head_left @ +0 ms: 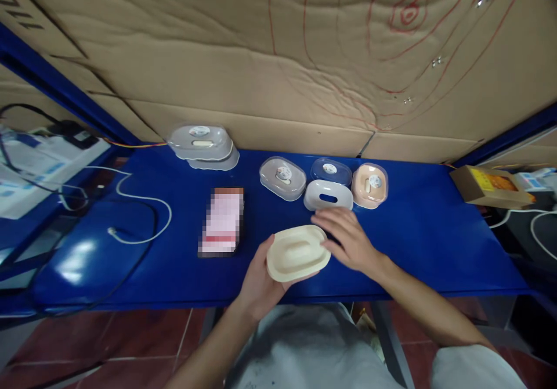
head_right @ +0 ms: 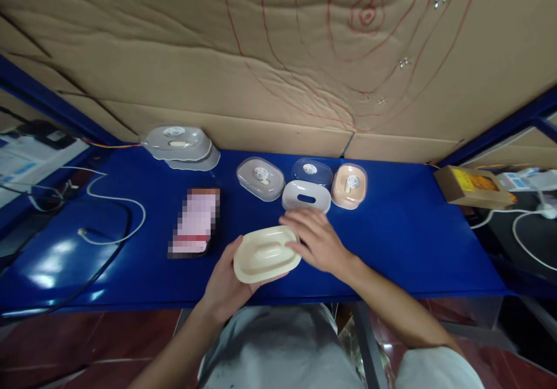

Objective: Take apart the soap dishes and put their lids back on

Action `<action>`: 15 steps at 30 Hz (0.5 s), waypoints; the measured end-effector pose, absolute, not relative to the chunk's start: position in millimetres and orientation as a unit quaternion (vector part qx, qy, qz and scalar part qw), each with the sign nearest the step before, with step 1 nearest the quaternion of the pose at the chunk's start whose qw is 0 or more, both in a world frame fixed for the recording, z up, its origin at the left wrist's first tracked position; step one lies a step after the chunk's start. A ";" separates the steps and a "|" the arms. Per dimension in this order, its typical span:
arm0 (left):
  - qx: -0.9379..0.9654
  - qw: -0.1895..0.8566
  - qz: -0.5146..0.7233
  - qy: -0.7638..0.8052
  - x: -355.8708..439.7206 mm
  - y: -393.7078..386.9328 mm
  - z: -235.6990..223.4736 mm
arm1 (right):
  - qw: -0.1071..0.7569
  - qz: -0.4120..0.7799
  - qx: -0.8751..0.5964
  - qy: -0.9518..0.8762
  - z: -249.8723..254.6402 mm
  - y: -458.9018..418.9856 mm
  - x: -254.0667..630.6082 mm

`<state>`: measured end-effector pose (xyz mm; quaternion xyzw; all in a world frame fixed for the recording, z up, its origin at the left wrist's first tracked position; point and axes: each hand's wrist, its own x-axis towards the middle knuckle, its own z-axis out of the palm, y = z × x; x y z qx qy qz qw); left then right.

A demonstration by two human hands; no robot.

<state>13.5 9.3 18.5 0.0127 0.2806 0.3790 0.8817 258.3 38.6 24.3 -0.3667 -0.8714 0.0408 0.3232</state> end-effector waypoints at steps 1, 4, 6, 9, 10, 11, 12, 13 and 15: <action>0.009 0.879 0.382 0.285 14.4 11.1 19.8 | 0.304 0.026 -0.424 -0.853 22.2 45.5 264.5; -0.001 0.877 0.384 0.289 16.5 16.5 22.7 | 0.256 -0.011 -0.506 -0.824 15.2 61.6 277.7; -0.005 0.877 0.389 0.280 17.4 19.5 22.2 | 0.278 -0.015 -0.504 -0.817 13.7 63.5 279.4; -0.005 0.878 0.398 0.267 17.8 21.0 18.7 | 0.358 0.011 -0.457 -0.814 20.8 52.0 271.9; -0.003 0.878 0.401 0.261 17.6 20.7 17.5 | 0.375 0.024 -0.423 -0.825 24.9 46.0 267.8; -0.001 0.878 0.405 0.254 17.3 20.0 16.6 | 0.380 0.037 -0.384 -0.841 28.9 40.0 263.3; 0.003 0.877 0.410 0.250 16.9 19.2 16.0 | 0.376 0.045 -0.344 -0.859 32.3 34.4 258.7; 0.007 0.875 0.414 0.250 16.5 18.3 15.8 | 0.363 0.048 -0.308 -0.878 34.7 29.7 254.1; 0.017 0.869 0.420 0.260 16.1 16.9 16.3 | 0.336 0.042 -0.265 -0.903 35.5 23.6 245.9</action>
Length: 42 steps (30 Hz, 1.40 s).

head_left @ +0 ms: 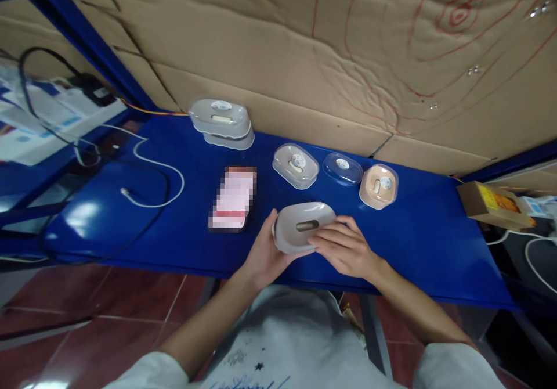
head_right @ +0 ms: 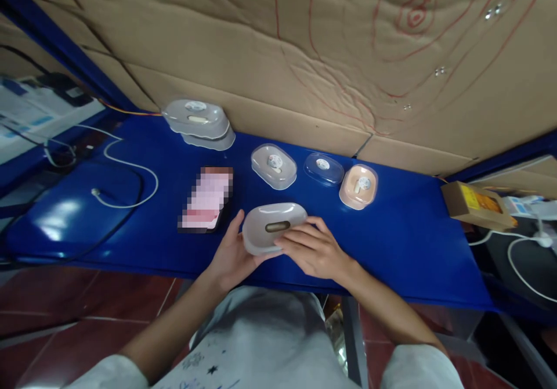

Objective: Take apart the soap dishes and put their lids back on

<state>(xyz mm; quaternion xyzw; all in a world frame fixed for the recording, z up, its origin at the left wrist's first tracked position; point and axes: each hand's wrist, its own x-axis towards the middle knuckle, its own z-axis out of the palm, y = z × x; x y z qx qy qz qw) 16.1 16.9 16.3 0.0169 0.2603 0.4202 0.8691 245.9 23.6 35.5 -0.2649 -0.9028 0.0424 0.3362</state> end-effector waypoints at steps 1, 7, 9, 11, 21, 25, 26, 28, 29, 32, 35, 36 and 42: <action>0.021 0.865 0.422 0.270 16.0 16.5 16.8 | 0.325 0.040 -0.256 -0.910 34.1 21.9 242.7; 0.012 0.841 0.434 0.322 17.5 15.4 19.0 | 0.288 0.113 -0.238 -0.920 23.2 29.4 247.7; 0.001 0.833 0.440 0.335 17.6 13.6 19.0 | 0.302 0.139 -0.289 -0.898 23.5 45.0 259.3; -0.006 0.827 0.438 0.353 17.3 10.5 18.3 | 0.320 0.115 -0.411 -0.846 23.5 68.6 271.9; 0.051 0.829 0.433 0.350 14.3 -2.1 2.0 | 0.159 -0.001 -0.565 -0.809 2.5 101.6 282.4; 0.048 0.851 0.408 0.326 12.1 0.1 3.2 | 0.169 0.064 -0.553 -0.813 11.1 86.7 288.9; 0.043 0.855 0.401 0.327 11.5 0.8 4.1 | 0.189 0.084 -0.550 -0.809 16.2 84.5 290.7; 0.034 0.855 0.396 0.332 10.7 2.1 5.3 | 0.235 0.123 -0.522 -0.810 29.2 79.0 291.3; 0.032 0.855 0.398 0.332 10.5 2.5 5.4 | 0.248 0.147 -0.492 -0.822 36.3 74.9 289.5; 0.039 0.859 0.405 0.310 9.9 3.0 3.6 | 0.223 0.218 -0.365 -0.877 52.9 57.7 275.3; 0.054 0.866 0.410 0.282 9.7 3.0 0.7 | 0.184 0.201 -0.294 -0.916 55.7 41.5 256.6; 0.059 0.866 0.412 0.278 9.8 2.8 -0.1 | 0.177 0.185 -0.286 -0.923 54.1 38.1 251.9; 0.118 0.848 0.425 0.295 11.9 -1.4 -2.7 | 0.188 0.151 -0.271 -0.932 39.2 37.9 245.4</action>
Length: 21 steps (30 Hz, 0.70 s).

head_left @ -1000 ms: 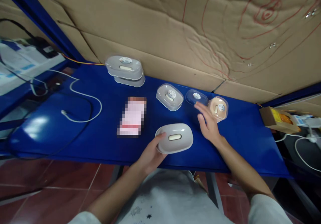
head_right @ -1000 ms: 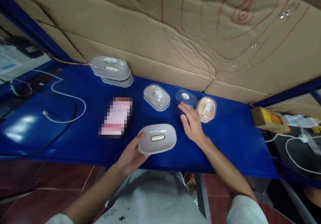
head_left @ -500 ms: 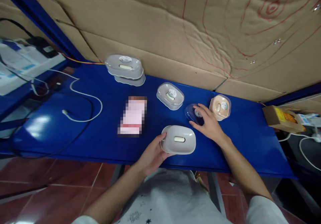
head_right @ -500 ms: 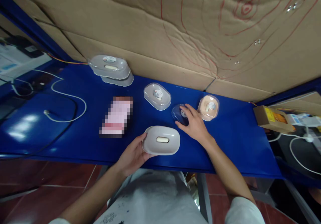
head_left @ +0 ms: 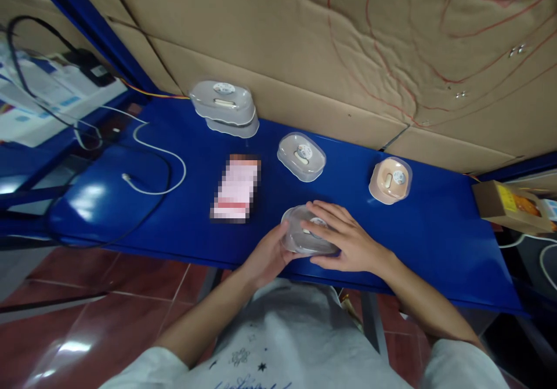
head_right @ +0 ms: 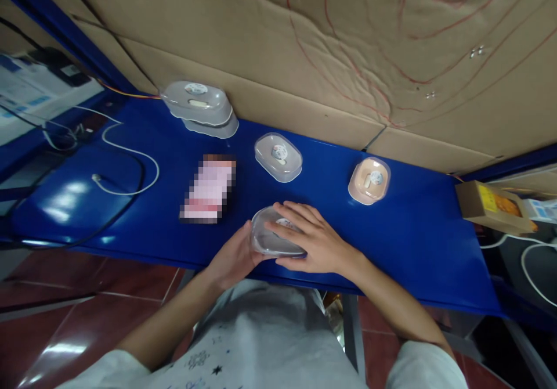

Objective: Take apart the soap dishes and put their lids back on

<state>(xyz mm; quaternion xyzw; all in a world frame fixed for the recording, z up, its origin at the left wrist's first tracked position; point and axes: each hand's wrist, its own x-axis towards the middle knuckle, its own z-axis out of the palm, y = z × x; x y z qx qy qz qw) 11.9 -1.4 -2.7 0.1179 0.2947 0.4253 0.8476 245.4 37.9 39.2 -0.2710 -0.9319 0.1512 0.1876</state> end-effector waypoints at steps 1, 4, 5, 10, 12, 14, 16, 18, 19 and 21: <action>0.131 0.843 0.430 0.296 12.1 -2.1 -2.6 | 0.189 0.148 -0.271 -0.932 37.3 38.6 245.3; 0.151 0.829 0.445 0.305 12.6 -3.7 -1.9 | 0.182 0.121 -0.273 -0.937 33.4 38.0 242.7; 0.148 0.825 0.450 0.310 12.9 -4.0 -1.8 | 0.178 0.108 -0.278 -0.938 32.9 37.1 241.2; 0.130 0.822 0.472 0.290 14.9 -4.9 -0.2 | 0.171 0.122 -0.315 -0.925 35.9 36.4 241.9; 0.135 0.830 0.469 0.271 15.3 -4.7 1.9 | 0.166 0.133 -0.337 -0.917 36.7 42.4 251.5; 0.140 0.838 0.459 0.261 15.1 -4.2 4.8 | 0.156 0.121 -0.381 -0.903 35.1 53.0 266.3; 0.141 0.844 0.449 0.258 14.5 -3.3 7.7 | 0.150 0.094 -0.438 -0.881 30.8 67.6 282.4; 0.139 0.846 0.444 0.262 13.8 -2.2 9.8 | 0.153 0.060 -0.493 -0.854 25.1 84.8 295.1; 0.137 0.845 0.443 0.265 13.5 -1.8 10.6 | 0.155 0.044 -0.515 -0.842 22.6 93.7 298.9; 0.138 0.845 0.442 0.266 13.0 -1.1 11.4 | 0.154 0.010 -0.549 -0.822 20.2 110.6 300.1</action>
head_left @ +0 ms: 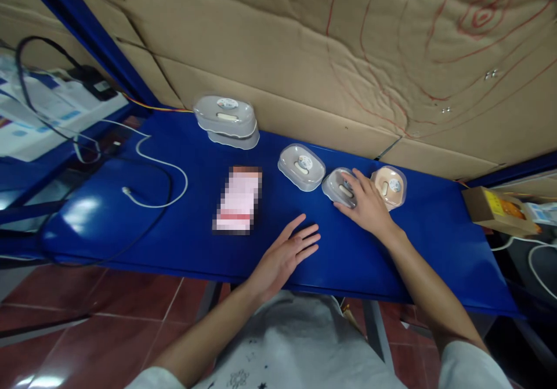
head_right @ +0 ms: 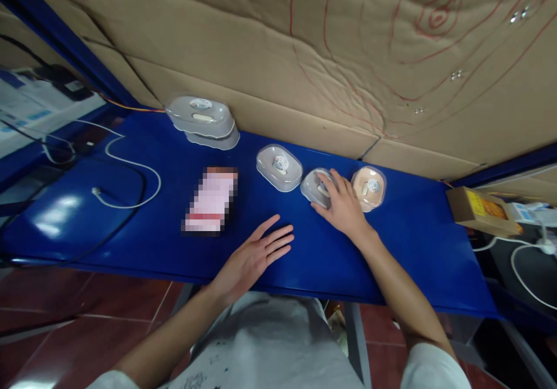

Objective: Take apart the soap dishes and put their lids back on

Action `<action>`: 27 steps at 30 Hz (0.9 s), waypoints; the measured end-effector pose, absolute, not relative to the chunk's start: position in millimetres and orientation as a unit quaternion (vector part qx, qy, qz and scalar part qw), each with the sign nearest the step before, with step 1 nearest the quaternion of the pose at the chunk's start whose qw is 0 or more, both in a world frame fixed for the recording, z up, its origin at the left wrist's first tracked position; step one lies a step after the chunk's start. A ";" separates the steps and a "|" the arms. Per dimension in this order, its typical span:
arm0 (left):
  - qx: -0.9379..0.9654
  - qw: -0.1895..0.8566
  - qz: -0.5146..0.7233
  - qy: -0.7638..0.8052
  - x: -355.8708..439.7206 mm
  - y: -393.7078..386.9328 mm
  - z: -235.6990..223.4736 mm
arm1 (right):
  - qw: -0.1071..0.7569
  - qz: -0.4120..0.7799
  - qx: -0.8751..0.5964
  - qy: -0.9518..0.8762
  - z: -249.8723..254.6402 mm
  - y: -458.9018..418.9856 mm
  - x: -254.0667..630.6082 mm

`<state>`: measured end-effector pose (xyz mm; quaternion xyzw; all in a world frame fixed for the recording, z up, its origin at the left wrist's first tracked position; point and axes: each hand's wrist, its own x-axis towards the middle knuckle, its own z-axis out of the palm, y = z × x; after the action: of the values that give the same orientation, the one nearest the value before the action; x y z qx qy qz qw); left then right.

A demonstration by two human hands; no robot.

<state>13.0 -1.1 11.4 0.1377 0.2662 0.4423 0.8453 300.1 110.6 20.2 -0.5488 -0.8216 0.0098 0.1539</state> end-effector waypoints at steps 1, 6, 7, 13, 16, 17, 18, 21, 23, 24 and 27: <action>0.139 0.845 0.443 0.265 12.9 -0.8 11.7 | 0.151 -0.010 -0.561 -0.814 20.8 117.9 297.2; 0.143 0.839 0.454 0.266 14.9 1.0 10.7 | 0.146 -0.029 -0.512 -0.846 35.6 138.7 250.7; 0.143 0.837 0.455 0.267 15.7 1.2 10.1 | 0.149 -0.013 -0.492 -0.858 37.8 141.3 237.2; 0.124 0.841 0.457 0.263 10.3 -5.0 9.2 | 0.152 0.046 -0.505 -0.849 33.4 164.8 180.9; 0.079 0.859 0.440 0.250 -1.3 -10.1 12.5 | 0.200 0.108 -0.515 -0.827 33.4 160.0 185.4; 0.058 0.863 0.437 0.247 -5.1 -10.8 13.9 | 0.225 0.142 -0.503 -0.823 35.3 151.6 190.5; 0.035 0.866 0.435 0.246 -8.3 -10.9 15.3 | 0.248 0.178 -0.482 -0.821 38.1 139.7 196.3; -0.016 0.872 0.430 0.235 -12.3 -8.6 18.5 | 0.258 0.273 -0.382 -0.844 51.1 91.9 213.5; -0.030 0.875 0.428 0.226 -10.5 -7.4 19.8 | 0.214 0.304 -0.327 -0.869 60.8 62.5 221.3; -0.034 0.876 0.425 0.225 -8.8 -7.6 20.2 | 0.201 0.318 -0.309 -0.874 64.5 52.2 223.9; -0.058 0.876 0.416 0.239 -4.4 -11.4 21.5 | 0.223 0.327 -0.314 -0.863 63.9 46.4 229.7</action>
<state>-4.4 -11.4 21.5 -0.0578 0.2388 0.4160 0.8755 229.7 46.4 63.9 -0.3136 -0.8631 0.3273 0.2225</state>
